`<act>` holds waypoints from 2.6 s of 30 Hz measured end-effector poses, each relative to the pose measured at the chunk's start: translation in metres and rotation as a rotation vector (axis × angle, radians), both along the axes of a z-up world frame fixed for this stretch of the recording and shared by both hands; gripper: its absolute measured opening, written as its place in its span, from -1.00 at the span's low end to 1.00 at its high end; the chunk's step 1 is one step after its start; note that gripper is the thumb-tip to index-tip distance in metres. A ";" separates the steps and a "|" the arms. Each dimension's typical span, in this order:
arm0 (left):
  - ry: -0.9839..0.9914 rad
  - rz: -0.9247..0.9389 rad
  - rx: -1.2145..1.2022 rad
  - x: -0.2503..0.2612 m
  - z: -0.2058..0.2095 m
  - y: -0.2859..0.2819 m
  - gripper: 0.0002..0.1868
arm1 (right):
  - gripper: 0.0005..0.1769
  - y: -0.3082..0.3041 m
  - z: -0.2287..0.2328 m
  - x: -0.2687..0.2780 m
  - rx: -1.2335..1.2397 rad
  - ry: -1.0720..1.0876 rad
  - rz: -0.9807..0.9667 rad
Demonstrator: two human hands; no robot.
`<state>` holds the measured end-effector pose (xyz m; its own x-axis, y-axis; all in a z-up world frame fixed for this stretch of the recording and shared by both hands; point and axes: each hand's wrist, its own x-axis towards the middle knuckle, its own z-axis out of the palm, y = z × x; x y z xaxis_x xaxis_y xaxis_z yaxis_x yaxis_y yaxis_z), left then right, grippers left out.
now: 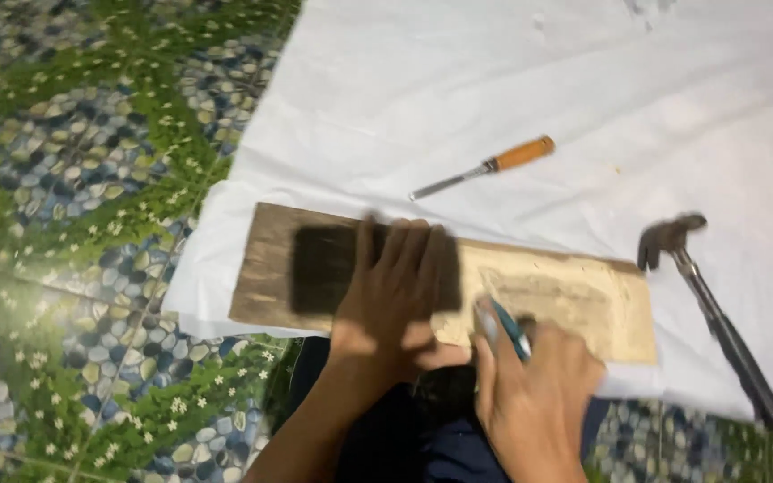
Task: The person marks a recessed area on a wooden board with a pen and then sands it smooth using a piece of sandpaper.
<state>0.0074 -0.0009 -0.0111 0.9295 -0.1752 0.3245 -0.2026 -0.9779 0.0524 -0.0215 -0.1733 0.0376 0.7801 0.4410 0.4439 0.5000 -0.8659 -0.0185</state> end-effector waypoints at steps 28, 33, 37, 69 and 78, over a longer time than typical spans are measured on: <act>0.002 -0.019 -0.031 -0.004 0.010 0.002 0.66 | -0.52 -0.018 -0.014 -0.002 -0.066 0.083 -0.009; -0.014 -0.002 -0.005 -0.005 0.016 0.000 0.59 | -0.50 0.005 -0.008 0.010 -0.023 0.011 -0.009; 0.041 -0.013 0.061 -0.004 0.007 0.001 0.64 | -0.47 -0.009 -0.008 0.002 -0.069 0.036 0.005; 0.083 -0.003 -0.160 0.000 0.003 -0.006 0.75 | -0.78 -0.021 -0.010 0.004 0.073 0.087 0.037; 0.063 0.003 -0.137 -0.003 0.003 -0.008 0.61 | -0.54 -0.010 -0.018 0.018 0.089 0.249 -0.005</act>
<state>0.0047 -0.0089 -0.0080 0.9492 -0.1308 0.2861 -0.1922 -0.9612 0.1979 -0.0037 -0.1832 0.0197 0.8724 0.4045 0.2742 0.4659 -0.8580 -0.2165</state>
